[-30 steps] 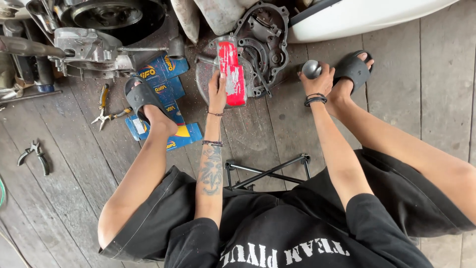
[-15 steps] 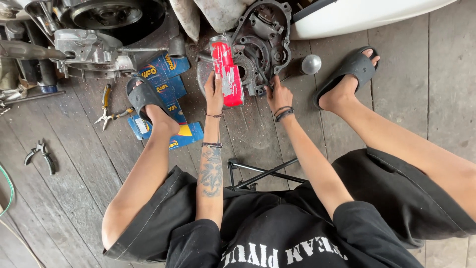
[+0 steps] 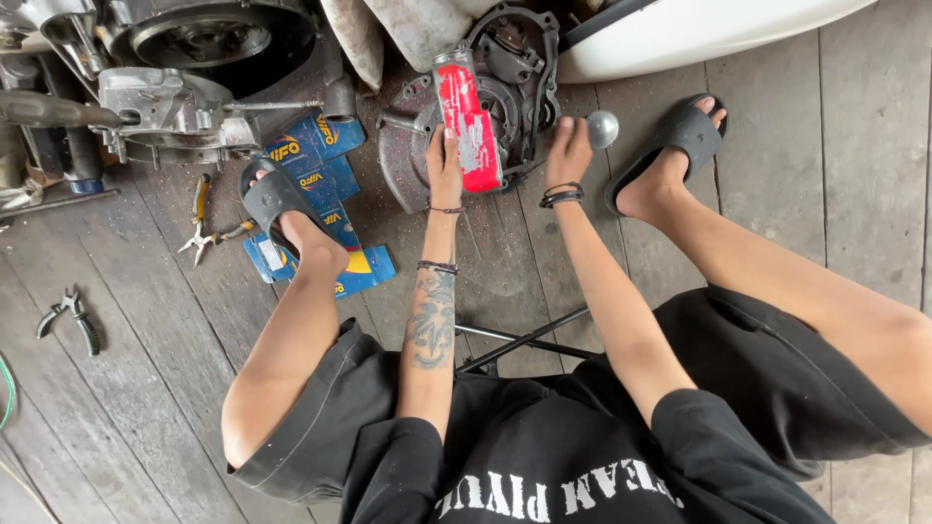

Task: The person sands a metal engine casing with a red sanding block, moving it back and forth across the surface. The person repositions the part and continues sanding different areas.

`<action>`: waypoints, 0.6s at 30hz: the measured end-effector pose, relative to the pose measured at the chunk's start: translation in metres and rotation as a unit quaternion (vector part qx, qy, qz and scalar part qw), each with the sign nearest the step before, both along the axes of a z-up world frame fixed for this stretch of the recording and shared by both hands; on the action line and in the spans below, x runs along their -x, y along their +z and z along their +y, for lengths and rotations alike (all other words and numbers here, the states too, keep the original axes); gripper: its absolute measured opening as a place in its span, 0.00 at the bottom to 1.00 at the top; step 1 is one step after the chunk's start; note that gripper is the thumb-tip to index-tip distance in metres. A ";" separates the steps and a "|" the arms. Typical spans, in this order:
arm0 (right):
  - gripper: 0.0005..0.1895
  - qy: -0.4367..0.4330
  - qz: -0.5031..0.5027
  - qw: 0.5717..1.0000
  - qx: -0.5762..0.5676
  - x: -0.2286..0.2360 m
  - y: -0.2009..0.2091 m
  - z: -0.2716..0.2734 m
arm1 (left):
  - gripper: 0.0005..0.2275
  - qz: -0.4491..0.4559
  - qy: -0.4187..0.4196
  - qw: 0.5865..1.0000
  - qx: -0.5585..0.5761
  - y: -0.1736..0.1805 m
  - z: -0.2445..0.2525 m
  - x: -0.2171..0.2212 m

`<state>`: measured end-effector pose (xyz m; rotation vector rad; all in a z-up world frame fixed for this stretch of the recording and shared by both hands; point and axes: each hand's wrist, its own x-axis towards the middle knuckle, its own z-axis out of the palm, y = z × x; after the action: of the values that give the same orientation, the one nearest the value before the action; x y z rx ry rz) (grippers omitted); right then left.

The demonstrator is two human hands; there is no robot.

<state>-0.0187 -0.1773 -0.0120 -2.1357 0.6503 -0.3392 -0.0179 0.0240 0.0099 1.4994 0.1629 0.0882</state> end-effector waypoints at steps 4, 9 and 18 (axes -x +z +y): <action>0.13 -0.140 0.055 0.989 0.006 0.046 -0.062 -0.020 | 0.22 0.012 0.019 1.000 -0.021 -0.032 -0.015 -0.010; 0.11 -0.079 0.240 0.965 -0.074 0.068 -0.042 0.023 | 0.18 0.052 -0.001 0.998 -0.040 -0.072 -0.025 -0.016; 0.11 -0.022 0.312 0.947 -0.077 0.041 -0.091 -0.008 | 0.35 0.190 -0.077 0.979 -0.018 0.018 -0.008 -0.047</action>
<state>-0.0598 -0.1855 -0.1034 -2.0701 1.0405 0.3792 0.0296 0.0160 0.0274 1.5482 0.3526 -0.3237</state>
